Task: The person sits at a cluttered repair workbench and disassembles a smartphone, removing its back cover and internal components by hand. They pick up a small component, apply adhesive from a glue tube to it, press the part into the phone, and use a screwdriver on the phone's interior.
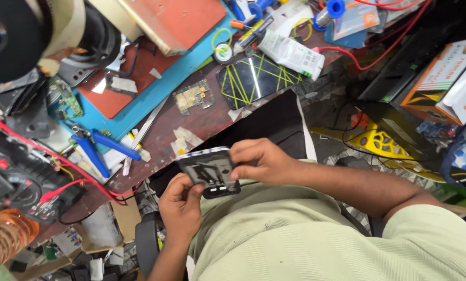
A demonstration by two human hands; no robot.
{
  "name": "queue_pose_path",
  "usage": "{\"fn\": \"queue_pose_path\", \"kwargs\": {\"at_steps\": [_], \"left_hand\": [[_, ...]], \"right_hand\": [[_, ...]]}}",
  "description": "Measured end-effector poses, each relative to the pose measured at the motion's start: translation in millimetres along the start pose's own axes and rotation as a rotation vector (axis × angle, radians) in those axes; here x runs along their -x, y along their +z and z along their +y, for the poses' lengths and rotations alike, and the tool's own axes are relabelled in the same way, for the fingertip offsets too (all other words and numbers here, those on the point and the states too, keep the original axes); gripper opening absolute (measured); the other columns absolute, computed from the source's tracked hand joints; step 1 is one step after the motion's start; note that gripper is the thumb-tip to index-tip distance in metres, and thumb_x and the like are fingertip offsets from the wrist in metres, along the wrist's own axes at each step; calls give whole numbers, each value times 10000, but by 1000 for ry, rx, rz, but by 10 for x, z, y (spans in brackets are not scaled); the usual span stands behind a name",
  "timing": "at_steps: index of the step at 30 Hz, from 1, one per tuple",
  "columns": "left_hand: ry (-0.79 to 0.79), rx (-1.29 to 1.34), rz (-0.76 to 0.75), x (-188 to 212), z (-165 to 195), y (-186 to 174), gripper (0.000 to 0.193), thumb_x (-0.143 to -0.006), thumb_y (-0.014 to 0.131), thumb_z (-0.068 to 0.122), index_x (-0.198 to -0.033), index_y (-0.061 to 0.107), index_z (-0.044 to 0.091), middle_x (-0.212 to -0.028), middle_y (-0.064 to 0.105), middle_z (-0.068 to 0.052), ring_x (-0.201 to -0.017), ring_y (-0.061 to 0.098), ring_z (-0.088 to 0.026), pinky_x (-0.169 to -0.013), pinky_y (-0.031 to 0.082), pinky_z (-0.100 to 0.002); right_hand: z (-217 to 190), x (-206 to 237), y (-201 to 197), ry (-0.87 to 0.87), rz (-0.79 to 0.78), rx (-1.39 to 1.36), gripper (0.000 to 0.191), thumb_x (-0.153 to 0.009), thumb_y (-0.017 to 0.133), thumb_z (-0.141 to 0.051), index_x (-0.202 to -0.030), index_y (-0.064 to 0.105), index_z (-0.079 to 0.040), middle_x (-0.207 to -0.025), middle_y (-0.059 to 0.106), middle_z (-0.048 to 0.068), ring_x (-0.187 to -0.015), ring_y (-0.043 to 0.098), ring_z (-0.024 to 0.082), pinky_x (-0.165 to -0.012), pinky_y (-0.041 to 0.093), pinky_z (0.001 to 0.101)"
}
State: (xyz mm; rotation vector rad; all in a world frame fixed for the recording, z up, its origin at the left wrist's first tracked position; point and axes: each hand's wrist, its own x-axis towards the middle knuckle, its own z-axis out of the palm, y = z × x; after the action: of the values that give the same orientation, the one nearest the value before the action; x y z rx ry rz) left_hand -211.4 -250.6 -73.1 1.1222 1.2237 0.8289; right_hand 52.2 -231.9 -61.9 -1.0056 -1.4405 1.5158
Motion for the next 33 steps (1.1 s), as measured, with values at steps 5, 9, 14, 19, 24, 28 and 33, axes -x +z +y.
{"fn": "queue_pose_path", "kwargs": {"at_steps": [5, 9, 14, 19, 24, 28, 33], "left_hand": [[-8, 145, -17, 30, -167, 14, 150, -993, 709, 97, -932, 598, 16, -942, 653, 13, -829, 565, -51, -751, 466, -201], [-152, 126, -72, 3, -192, 10, 183, -937, 778, 90, -1015, 654, -19, -919, 693, -21, -800, 592, -72, -715, 477, -218], [-173, 200, -271, 0, -32, 95, 375, -886, 796, 52, -1219, 680, -76, -1048, 758, -103, -921, 685, -112, -774, 534, -241], [-218, 179, -89, 4, 172, 111, 289, -902, 739, 30, -1160, 673, -81, -979, 781, -133, -813, 758, -167, -734, 628, -297], [-176, 151, -57, 38, 190, 115, 284, -904, 738, 6, -1157, 645, -85, -959, 773, -137, -801, 755, -175, -730, 629, -306], [-186, 149, -92, 70, 151, 175, 243, -915, 733, 7, -1118, 628, -77, -951, 768, -140, -806, 759, -172, -709, 638, -302], [-207, 124, -52, 87, 129, 177, 204, -929, 714, 19, -1094, 616, -52, -930, 775, -144, -780, 768, -169, -708, 654, -298]], "right_hand": [[3, 7, 30, 96, 34, -6, 222, -908, 799, -87, -1105, 755, 5, -901, 678, 61, -815, 643, 118, -702, 511, 276], [98, -47, -36, 144, 103, -133, 215, -954, 752, -62, -1156, 763, 12, -906, 658, 48, -853, 617, 102, -740, 508, 270], [110, -99, -77, 253, 179, -426, 250, -979, 713, -79, -1197, 732, 42, -1031, 646, 36, -931, 639, 85, -795, 538, 253], [10, -25, -24, 262, 68, -251, 272, -949, 736, -91, -1186, 718, 41, -1024, 641, 39, -940, 652, 89, -776, 557, 250], [22, 120, 73, 248, 55, -172, 210, -923, 759, -57, -1109, 756, 40, -958, 701, 53, -881, 686, 106, -744, 561, 248], [76, 163, 115, 335, 112, -315, 173, -924, 754, -52, -1070, 774, 39, -912, 685, 60, -784, 679, 104, -677, 573, 259], [-36, 157, 149, 362, 118, -206, 224, -939, 751, -83, -1135, 766, 24, -915, 673, 69, -790, 673, 111, -680, 567, 265]]}}
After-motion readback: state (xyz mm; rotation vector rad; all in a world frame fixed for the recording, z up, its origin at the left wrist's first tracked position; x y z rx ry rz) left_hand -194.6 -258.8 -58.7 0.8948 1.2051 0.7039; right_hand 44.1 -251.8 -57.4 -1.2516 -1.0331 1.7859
